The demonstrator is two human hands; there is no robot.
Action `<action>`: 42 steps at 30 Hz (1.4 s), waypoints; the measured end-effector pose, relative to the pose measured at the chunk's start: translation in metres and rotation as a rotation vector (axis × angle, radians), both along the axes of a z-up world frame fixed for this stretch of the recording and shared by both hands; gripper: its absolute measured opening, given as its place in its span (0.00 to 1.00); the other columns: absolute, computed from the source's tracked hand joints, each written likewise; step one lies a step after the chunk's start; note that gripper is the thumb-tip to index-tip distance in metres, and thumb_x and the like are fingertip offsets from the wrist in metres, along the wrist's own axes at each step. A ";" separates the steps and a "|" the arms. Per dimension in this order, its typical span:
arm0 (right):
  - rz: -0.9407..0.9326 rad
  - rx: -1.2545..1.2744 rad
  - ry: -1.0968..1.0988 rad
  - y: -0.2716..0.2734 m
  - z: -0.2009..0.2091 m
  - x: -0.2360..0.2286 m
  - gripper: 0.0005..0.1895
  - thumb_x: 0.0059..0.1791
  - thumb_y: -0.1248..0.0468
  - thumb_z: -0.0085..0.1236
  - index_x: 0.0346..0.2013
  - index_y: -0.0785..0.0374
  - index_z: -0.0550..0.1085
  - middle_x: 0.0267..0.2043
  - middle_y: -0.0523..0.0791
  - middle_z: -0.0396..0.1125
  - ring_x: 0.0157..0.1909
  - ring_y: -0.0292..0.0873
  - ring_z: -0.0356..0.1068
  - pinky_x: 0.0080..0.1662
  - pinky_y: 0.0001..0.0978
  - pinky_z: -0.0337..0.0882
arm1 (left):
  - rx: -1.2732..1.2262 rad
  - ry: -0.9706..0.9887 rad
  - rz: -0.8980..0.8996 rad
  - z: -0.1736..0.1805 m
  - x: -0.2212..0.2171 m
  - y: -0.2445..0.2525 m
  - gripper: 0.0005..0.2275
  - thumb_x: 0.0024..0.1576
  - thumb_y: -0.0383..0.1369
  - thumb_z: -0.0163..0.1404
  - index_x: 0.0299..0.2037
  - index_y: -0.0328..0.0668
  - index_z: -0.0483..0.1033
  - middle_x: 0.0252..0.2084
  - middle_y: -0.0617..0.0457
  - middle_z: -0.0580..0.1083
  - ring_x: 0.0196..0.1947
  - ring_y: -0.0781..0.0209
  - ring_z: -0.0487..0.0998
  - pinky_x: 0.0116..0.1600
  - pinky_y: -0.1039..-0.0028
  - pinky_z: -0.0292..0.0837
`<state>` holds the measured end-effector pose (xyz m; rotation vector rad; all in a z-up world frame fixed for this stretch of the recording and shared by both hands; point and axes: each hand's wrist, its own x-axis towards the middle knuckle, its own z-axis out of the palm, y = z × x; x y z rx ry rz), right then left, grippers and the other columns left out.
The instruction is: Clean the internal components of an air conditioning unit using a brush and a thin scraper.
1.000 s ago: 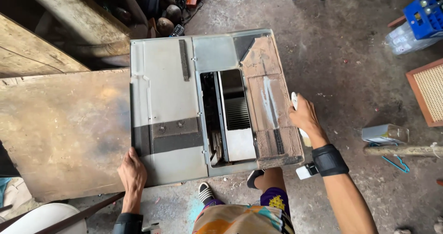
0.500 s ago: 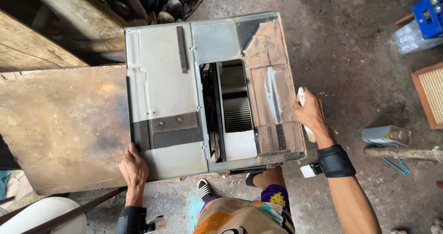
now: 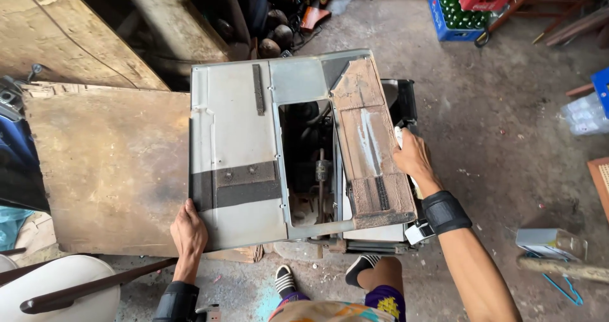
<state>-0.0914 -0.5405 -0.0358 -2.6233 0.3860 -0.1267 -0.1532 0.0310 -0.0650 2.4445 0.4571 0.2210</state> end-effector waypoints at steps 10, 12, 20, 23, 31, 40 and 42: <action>0.019 0.021 0.068 -0.017 -0.008 0.023 0.16 0.46 0.68 0.56 0.48 0.68 0.71 0.48 0.62 0.71 0.52 0.67 0.70 0.51 0.56 0.70 | 0.061 0.134 0.013 -0.002 0.025 -0.006 0.26 0.71 0.47 0.32 0.46 0.29 0.77 0.38 0.23 0.76 0.40 0.22 0.76 0.45 0.44 0.70; 0.029 0.038 0.058 -0.026 -0.018 0.026 0.17 0.45 0.68 0.57 0.48 0.69 0.71 0.48 0.62 0.71 0.51 0.68 0.70 0.51 0.57 0.70 | 0.092 0.176 0.014 -0.004 0.033 -0.001 0.27 0.72 0.47 0.31 0.46 0.28 0.77 0.38 0.22 0.76 0.41 0.22 0.77 0.46 0.43 0.71; 0.124 0.195 0.137 -0.026 -0.014 0.023 0.08 0.48 0.77 0.51 0.42 0.74 0.70 0.37 0.64 0.73 0.36 0.59 0.77 0.34 0.47 0.74 | 0.334 0.389 -0.133 -0.032 0.054 0.054 0.22 0.68 0.44 0.37 0.59 0.31 0.71 0.47 0.22 0.75 0.50 0.21 0.74 0.56 0.44 0.69; 0.193 0.201 0.139 -0.021 -0.024 0.019 0.09 0.44 0.77 0.54 0.38 0.75 0.69 0.37 0.62 0.72 0.35 0.58 0.76 0.34 0.48 0.75 | 0.278 0.370 -0.082 -0.073 0.053 0.082 0.21 0.60 0.34 0.41 0.63 0.41 0.71 0.50 0.25 0.75 0.54 0.24 0.74 0.59 0.47 0.69; 0.142 0.198 0.211 -0.031 -0.050 0.015 0.13 0.45 0.68 0.58 0.41 0.71 0.71 0.41 0.62 0.72 0.46 0.66 0.73 0.46 0.55 0.73 | 0.171 0.387 0.018 -0.054 0.034 0.040 0.21 0.58 0.26 0.43 0.63 0.46 0.73 0.50 0.28 0.75 0.53 0.29 0.74 0.58 0.50 0.70; 0.221 0.522 0.069 -0.017 0.070 0.024 0.17 0.54 0.59 0.54 0.49 0.73 0.70 0.38 0.53 0.68 0.38 0.55 0.70 0.40 0.47 0.70 | 0.097 0.395 0.030 -0.010 0.008 0.007 0.21 0.58 0.26 0.43 0.62 0.42 0.72 0.51 0.29 0.75 0.54 0.30 0.75 0.56 0.50 0.71; 0.225 0.643 0.115 -0.005 0.088 0.043 0.17 0.56 0.58 0.53 0.48 0.71 0.72 0.34 0.49 0.67 0.32 0.50 0.68 0.38 0.42 0.69 | 0.113 0.355 -0.023 -0.011 0.013 0.008 0.22 0.56 0.25 0.44 0.63 0.39 0.71 0.51 0.28 0.75 0.54 0.30 0.75 0.56 0.50 0.71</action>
